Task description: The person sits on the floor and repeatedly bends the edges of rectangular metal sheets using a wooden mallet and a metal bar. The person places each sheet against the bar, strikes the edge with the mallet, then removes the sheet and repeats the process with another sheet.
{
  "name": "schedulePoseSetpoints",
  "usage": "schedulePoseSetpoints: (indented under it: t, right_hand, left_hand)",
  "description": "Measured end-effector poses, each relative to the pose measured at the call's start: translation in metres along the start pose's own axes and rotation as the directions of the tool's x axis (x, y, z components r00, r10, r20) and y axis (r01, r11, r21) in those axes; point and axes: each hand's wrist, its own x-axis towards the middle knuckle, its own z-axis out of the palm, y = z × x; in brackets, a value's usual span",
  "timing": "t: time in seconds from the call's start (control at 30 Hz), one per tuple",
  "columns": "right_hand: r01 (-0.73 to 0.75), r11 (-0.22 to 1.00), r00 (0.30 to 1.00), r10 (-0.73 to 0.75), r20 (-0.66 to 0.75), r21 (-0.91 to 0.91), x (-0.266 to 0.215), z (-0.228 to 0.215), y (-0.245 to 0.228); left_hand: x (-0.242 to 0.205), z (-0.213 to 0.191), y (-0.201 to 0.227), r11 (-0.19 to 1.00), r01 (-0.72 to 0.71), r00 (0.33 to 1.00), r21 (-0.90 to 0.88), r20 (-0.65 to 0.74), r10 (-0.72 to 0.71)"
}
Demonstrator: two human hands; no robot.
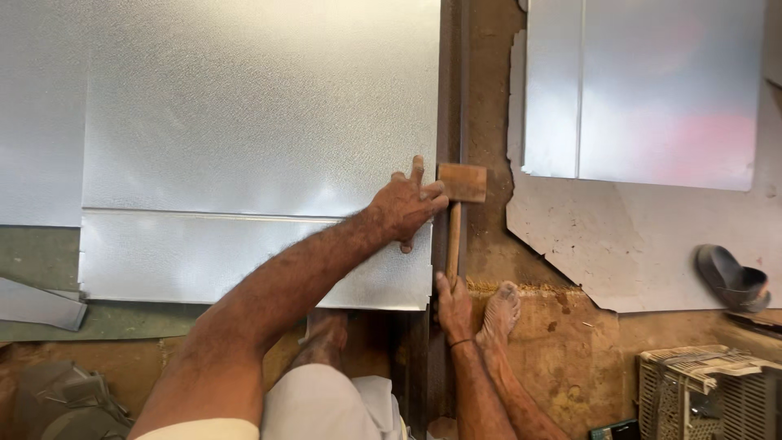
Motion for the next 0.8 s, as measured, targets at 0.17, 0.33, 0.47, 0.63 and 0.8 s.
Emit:
schedulePoseSetpoints:
  t: [0.17, 0.33, 0.47, 0.63, 0.8]
  right_hand:
    - [0.060, 0.994, 0.995, -0.066, 0.068, 0.087, 0.039, -0.014, -0.073]
    - [0.091, 0.985, 0.986, -0.109, 0.126, 0.145, 0.087, -0.026, -0.129]
    - [0.126, 0.977, 0.976, -0.153, 0.155, 0.172, 0.104, -0.027, -0.161]
    - [0.123, 0.979, 0.972, -0.151, 0.180, 0.160, 0.115, -0.028, -0.177]
    - [0.102, 0.985, 0.974, -0.127, 0.188, 0.141, 0.122, -0.022, -0.156]
  left_hand:
    - [0.008, 0.005, -0.003, 1.000, -0.031, 0.999, 0.000, 0.020, 0.031]
    - [0.011, 0.017, -0.019, 0.994, -0.068, 0.992, -0.088, -0.110, 0.058]
    - [0.003, 0.043, -0.042, 0.974, -0.141, 0.949, -0.176, -0.305, 0.082]
    - [0.032, 0.056, -0.093, 0.913, -0.309, 0.858, -0.268, -0.493, 0.145]
    - [0.131, 0.016, -0.178, 0.946, 0.018, 0.787, -0.323, -0.579, -0.213]
